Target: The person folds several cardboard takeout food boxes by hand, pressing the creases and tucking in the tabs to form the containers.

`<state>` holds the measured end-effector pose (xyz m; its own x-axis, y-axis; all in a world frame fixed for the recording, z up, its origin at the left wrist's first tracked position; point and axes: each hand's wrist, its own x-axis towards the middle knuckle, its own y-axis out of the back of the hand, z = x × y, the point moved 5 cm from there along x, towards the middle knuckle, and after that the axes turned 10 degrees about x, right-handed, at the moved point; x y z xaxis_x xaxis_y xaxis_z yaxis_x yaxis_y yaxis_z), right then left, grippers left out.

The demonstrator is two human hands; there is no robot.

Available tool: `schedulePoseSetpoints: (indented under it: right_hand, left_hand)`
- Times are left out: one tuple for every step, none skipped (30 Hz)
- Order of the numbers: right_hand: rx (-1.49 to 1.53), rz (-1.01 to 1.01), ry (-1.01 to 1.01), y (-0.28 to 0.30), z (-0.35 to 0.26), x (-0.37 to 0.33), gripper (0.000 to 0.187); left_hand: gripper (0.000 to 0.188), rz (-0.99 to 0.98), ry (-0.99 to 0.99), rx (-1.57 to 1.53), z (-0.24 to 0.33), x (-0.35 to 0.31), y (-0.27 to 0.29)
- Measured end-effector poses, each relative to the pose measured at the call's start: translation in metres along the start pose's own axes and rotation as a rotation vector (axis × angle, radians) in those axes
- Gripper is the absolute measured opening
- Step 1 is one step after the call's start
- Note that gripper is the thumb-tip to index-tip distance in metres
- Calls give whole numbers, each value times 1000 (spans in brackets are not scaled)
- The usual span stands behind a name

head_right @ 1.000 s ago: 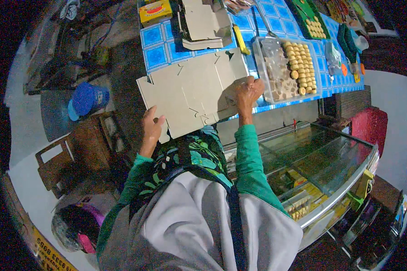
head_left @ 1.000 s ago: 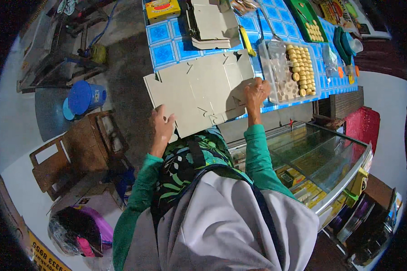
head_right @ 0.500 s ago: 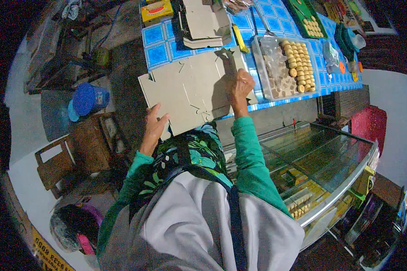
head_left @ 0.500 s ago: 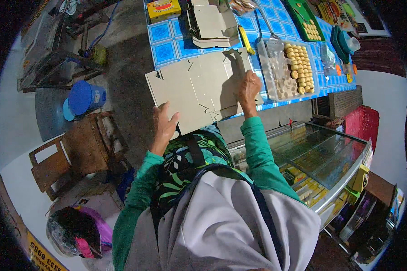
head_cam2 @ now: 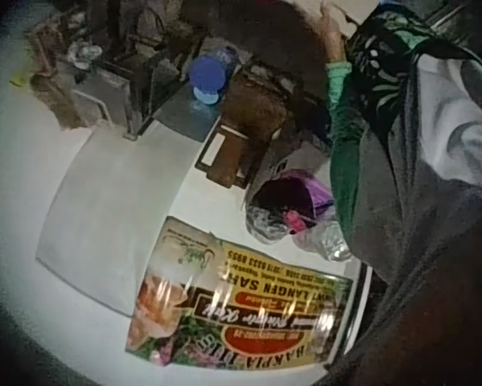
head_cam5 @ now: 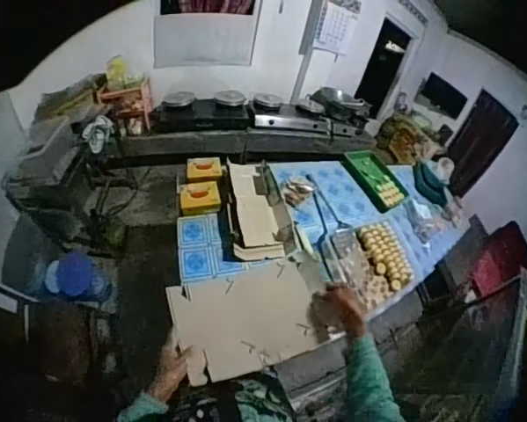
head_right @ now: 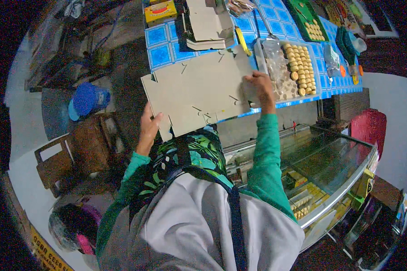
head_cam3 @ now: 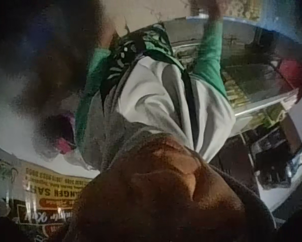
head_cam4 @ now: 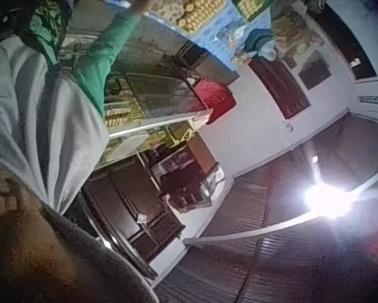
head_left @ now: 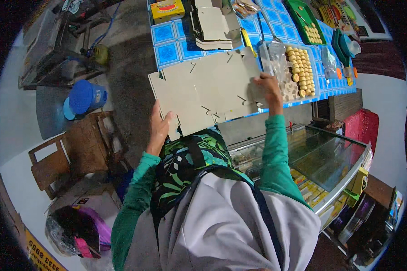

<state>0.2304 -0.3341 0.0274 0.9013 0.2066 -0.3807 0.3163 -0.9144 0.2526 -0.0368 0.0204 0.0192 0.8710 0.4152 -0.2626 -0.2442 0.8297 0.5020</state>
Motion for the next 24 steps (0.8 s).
schedulePoseSetpoints:
  right_hand:
    - [1, -7, 1, -2, -6, -9, 3]
    - [-27, -8, 43, -5, -15, -20, 10]
    - [-45, -3, 65, -3, -15, -23, 13]
    - [-62, 5, 85, -1, -14, -26, 17]
    - [125, 47, 11, 3, 2, -24, 23]
    - [313, 87, -64, 6, 13, -24, 30]
    - [323, 47, -91, -7, -8, -35, 35]
    - [131, 119, -57, -11, -5, -33, 44]
    - [-333, 273, 159, -4, 6, -29, 41]
    - [-801, 411, 369, -3, 17, -24, 39]
    - [-798, 399, 372, -14, 14, -27, 39]
    - [-748, 446, 626, -34, -8, -43, 29]
    - [-693, 502, 871, -47, -23, -60, 19]
    - [-696, 508, 864, -53, -9, -57, 19]
    - [-702, 483, 728, -55, 18, -48, 14]
    - [-699, 449, 599, -62, 25, -44, 10]
    - [-701, 453, 599, -69, 28, -46, 10]
    - [-757, 498, 540, -85, 15, -54, 11]
    - [-812, 551, 473, -91, 8, -60, 12]
    - [-811, 547, 473, -92, 10, -60, 12]
    - [-747, 598, 542, -90, 8, -62, 12]
    - [-681, 647, 610, -89, 6, -65, 16]
    - [-681, 646, 611, -90, 7, -65, 16]
    - [-663, 651, 640, -92, 2, -68, 17]
  left_hand:
    - [62, 82, 71, -53, 4, -3, 8]
    - [60, 164, 141, -107, 8, -4, 17]
    - [58, 165, 137, -120, 15, -3, 22]
    - [58, 162, 136, -124, 19, 0, 24]
    - [56, 109, 141, -197, 21, 5, 22]
    - [55, 56, 149, -269, 21, 10, 20]
    - [52, 49, 116, -242, 9, 15, 17]
    - [52, 61, 124, -240, -5, 15, 12]
    - [53, 55, 65, -195, -2, 19, 6]
    - [53, 55, 8, -150, 0, 22, 1]
    - [53, 64, 16, -146, -8, 20, -2]
    - [54, 141, -9, -90, -14, 18, -3]
    - [56, 204, -40, -34, -14, 17, -3]
    - [56, 196, -43, -34, -16, 17, -5]
    - [56, 176, -25, -25, -17, 17, -7]
    - [57, 168, -4, -15, -18, 17, -8]
    - [57, 165, -8, -16, -18, 17, -9]
    - [56, 152, -30, 45, -19, 16, -9]
    - [55, 129, -57, 107, -19, 15, -9]
    - [55, 130, -54, 109, -21, 15, -10]
    - [54, 115, -67, 143, -20, 17, -13]
    - [53, 100, -80, 178, -20, 18, -15]
    - [53, 102, -79, 178, -21, 17, -14]
    - [52, 81, -82, 242, -14, 16, -10]
